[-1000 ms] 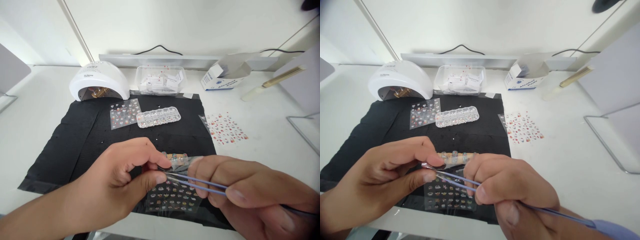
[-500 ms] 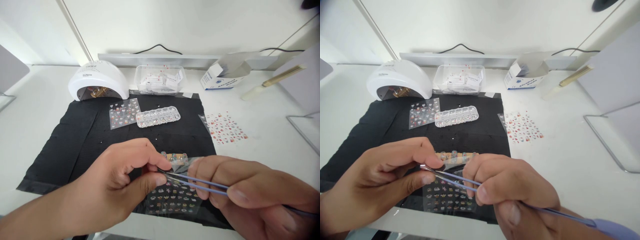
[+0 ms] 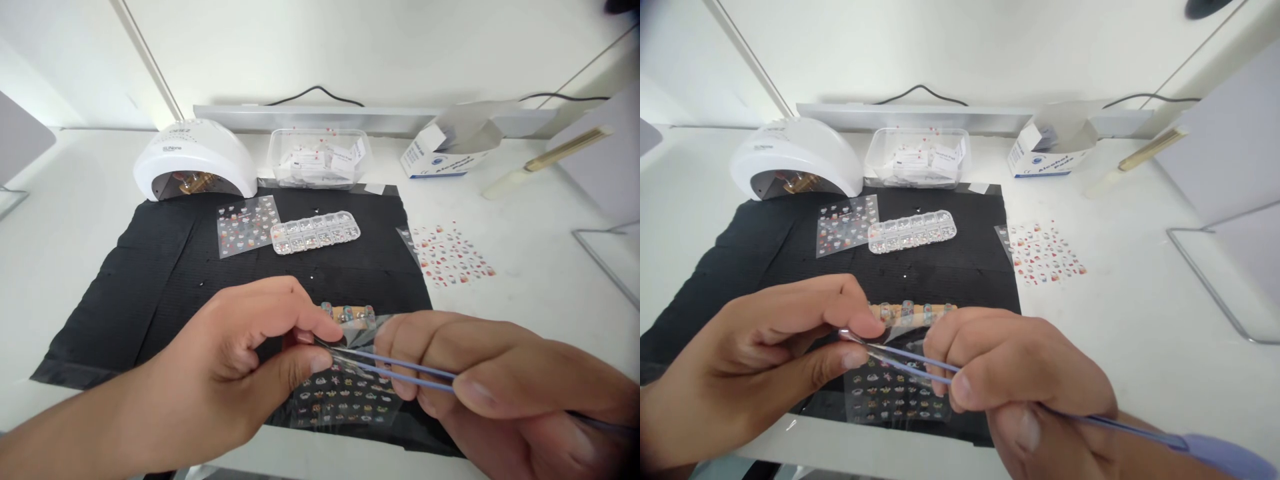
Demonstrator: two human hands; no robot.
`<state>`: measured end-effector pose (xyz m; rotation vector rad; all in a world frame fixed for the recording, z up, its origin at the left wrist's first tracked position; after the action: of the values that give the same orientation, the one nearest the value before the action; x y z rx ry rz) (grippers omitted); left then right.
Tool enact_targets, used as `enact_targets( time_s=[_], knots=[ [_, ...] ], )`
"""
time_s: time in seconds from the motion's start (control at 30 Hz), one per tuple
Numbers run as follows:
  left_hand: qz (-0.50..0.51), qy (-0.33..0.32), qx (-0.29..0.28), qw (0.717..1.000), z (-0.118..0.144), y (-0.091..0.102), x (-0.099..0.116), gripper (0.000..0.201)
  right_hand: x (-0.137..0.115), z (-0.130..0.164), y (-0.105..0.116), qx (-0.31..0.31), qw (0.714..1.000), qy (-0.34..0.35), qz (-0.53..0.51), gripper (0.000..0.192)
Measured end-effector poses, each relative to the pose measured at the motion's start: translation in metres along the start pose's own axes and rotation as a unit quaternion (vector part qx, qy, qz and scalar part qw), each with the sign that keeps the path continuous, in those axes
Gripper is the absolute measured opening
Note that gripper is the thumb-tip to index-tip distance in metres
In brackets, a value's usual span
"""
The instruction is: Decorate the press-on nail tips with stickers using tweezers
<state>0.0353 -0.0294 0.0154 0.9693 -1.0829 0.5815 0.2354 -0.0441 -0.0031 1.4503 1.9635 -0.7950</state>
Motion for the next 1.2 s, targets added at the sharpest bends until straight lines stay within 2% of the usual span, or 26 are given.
enact_targets(
  time_s=[0.23,0.37,0.8,1.03,1.2],
  knots=[
    [0.004,0.004,0.002,1.0,-0.0004,0.0001,0.0005,0.009,-0.0001,0.0012,0.0011,-0.005,1.0,-0.002,-0.008,0.028],
    [0.004,0.004,0.0,1.0,0.0003,-0.0005,-0.0014,0.011,-0.0013,0.0007,0.0001,-0.006,1.0,-0.012,-0.006,0.019],
    [0.007,0.012,-0.002,1.0,0.0019,-0.0005,-0.0003,0.011,-0.0016,-0.0025,-0.0014,-0.014,1.0,-0.004,0.001,0.031],
    [0.018,0.014,-0.004,1.0,0.0021,0.0,-0.0012,0.011,0.0004,0.001,0.0011,0.001,1.0,0.002,-0.008,0.03],
    [0.02,0.015,-0.003,1.0,0.0004,-0.0003,-0.0011,0.012,-0.0008,0.0014,0.0006,-0.007,1.0,-0.002,-0.009,0.023]
  ],
)
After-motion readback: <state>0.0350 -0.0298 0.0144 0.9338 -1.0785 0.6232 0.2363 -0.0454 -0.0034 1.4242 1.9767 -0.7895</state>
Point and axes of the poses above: each hand's wrist, its own z-axis away from the middle knuckle, its own y-axis out of the back of the hand, x = y × z, the point moved 3 cm from there along -z, towards the middle knuckle, and after that the axes turned 13 degrees about y, right-handed, at the moved point
